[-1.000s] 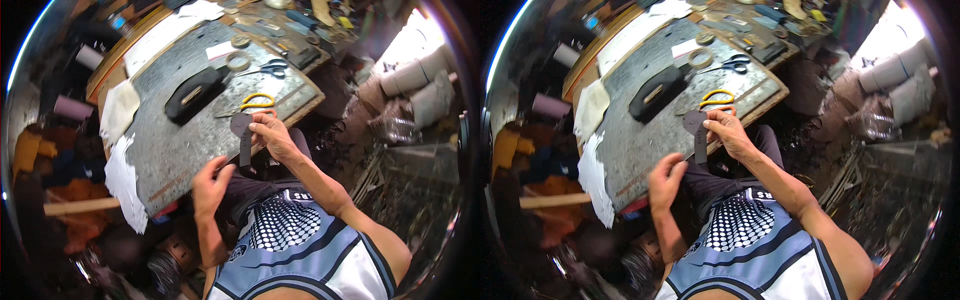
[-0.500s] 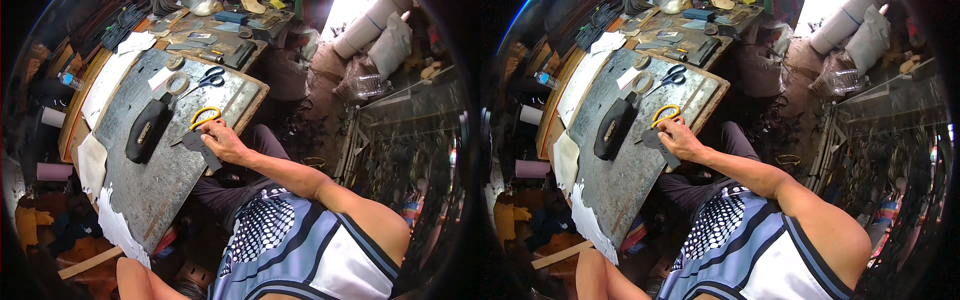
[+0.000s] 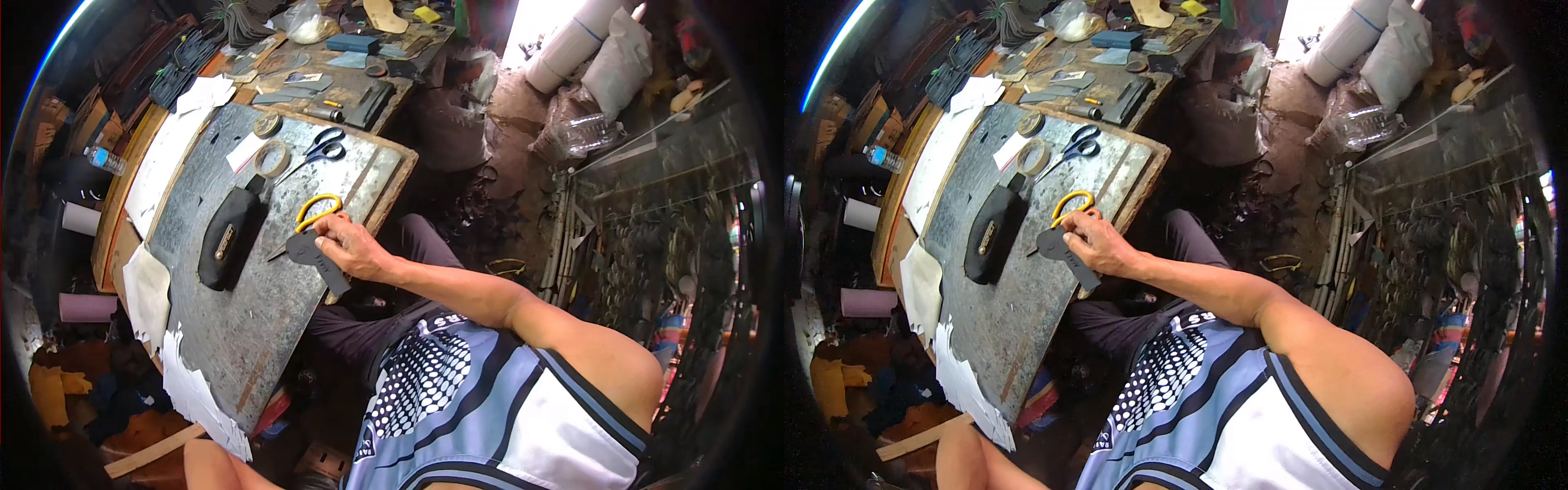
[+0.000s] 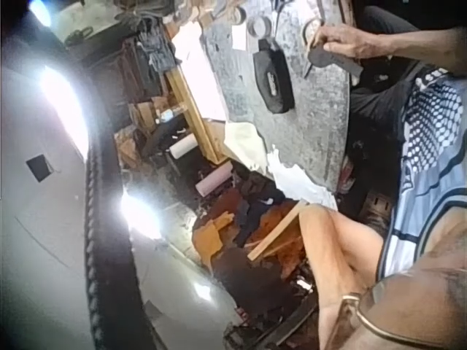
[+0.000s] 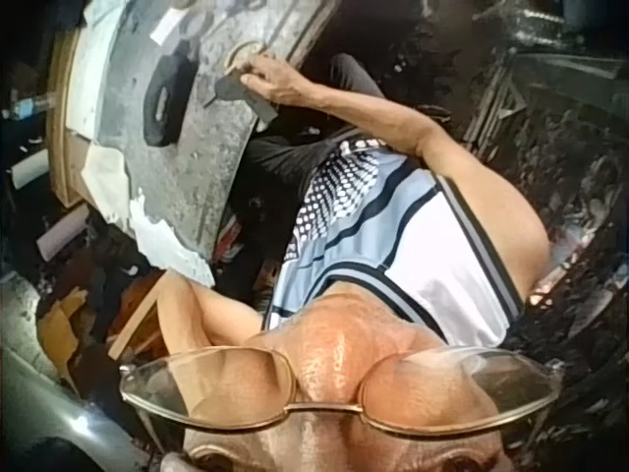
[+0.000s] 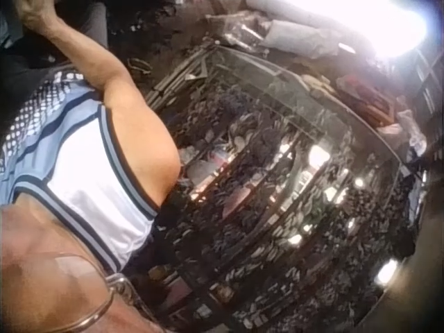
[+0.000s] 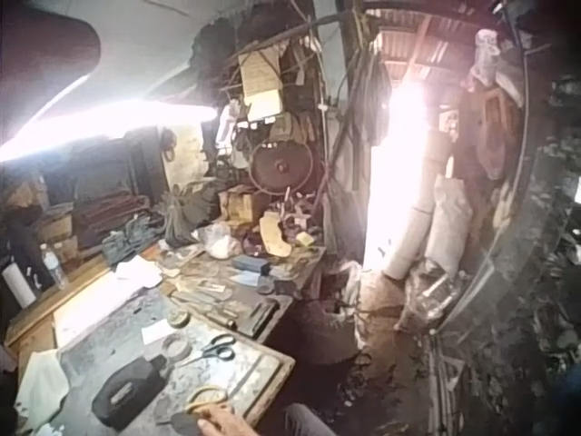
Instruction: Cutting and inspecting shoe components from leather or synthetic sheets.
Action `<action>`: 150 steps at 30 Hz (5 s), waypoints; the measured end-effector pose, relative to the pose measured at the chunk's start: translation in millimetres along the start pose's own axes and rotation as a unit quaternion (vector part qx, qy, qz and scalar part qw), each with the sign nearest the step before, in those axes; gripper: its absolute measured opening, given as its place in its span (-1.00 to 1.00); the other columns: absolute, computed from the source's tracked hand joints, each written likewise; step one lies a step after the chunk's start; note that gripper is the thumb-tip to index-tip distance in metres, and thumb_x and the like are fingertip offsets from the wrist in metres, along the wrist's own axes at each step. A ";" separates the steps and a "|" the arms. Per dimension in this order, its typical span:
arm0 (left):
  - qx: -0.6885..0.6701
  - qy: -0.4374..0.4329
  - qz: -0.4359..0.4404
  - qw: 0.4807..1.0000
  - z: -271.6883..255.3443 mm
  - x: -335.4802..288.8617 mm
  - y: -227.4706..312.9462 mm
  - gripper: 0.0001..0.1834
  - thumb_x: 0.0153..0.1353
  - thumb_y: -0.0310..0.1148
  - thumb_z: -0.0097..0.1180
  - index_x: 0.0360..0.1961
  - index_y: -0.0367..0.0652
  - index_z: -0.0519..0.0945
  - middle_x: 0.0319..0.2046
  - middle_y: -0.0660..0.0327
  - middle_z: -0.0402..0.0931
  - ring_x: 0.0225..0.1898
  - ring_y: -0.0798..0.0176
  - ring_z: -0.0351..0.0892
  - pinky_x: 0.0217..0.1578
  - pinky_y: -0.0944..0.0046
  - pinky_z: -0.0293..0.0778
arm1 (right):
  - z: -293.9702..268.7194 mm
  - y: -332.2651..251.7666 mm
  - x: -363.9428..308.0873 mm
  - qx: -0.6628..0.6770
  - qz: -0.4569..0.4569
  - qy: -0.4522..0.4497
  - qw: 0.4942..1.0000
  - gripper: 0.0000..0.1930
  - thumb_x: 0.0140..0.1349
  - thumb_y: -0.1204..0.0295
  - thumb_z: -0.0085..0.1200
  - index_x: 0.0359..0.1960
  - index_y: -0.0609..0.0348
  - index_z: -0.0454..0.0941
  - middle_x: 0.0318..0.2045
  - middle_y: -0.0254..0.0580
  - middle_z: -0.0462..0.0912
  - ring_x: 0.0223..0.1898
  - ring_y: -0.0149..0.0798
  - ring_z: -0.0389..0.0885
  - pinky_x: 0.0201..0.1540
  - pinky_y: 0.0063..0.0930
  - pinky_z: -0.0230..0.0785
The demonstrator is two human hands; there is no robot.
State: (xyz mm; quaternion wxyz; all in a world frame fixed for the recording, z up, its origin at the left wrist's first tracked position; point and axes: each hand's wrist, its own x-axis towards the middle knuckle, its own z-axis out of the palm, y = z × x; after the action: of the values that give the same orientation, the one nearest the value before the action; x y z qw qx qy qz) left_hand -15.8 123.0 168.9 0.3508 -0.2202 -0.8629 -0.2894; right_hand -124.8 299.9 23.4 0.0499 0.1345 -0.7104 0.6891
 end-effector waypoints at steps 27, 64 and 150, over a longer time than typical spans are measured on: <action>0.026 0.070 0.001 0.997 16.4 14.6 1.7 -0.80 0.15 -0.42 0.03 -0.30 -0.34 0.60 -0.37 0.07 0.60 -0.28 0.13 0.57 -0.16 0.20 0.48 | -1.9 -7.4 -2.3 0.037 -0.001 -0.001 0.999 -0.82 0.24 0.50 -0.01 -0.16 0.31 0.40 -0.40 -0.10 0.55 -0.33 -0.33 0.52 -0.20 -0.47 0.35; -0.457 0.094 -0.480 0.743 88.4 -68.9 -23.9 -0.76 0.26 -0.50 0.06 -0.05 -0.27 0.48 -0.08 0.11 0.53 -0.08 0.28 0.57 -0.02 0.37 0.45 | 26.4 -33.5 -47.9 -0.094 -0.169 -0.079 0.978 -0.77 0.00 0.71 0.15 -0.29 0.24 0.48 -0.37 -0.15 0.57 -0.55 -0.37 0.55 -0.55 -0.58 0.39; -0.398 -0.123 -0.523 0.744 65.3 -118.3 -28.1 -0.66 0.25 -0.54 -0.01 0.05 -0.36 0.50 -0.23 0.30 0.56 -0.27 0.58 0.45 -0.20 0.58 0.37 | -7.0 -15.0 -68.9 0.173 0.253 -0.069 0.949 -0.78 0.35 0.37 -0.02 -0.16 0.32 0.45 -0.44 -0.30 0.51 -0.63 -0.60 0.32 -0.56 -0.76 0.21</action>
State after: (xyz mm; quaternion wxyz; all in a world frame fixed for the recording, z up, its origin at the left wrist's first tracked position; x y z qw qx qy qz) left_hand 14.3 124.1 34.1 -0.0839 0.1121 -0.6847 -0.7153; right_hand -55.6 315.1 20.5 -0.1992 0.0036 -0.5923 0.7807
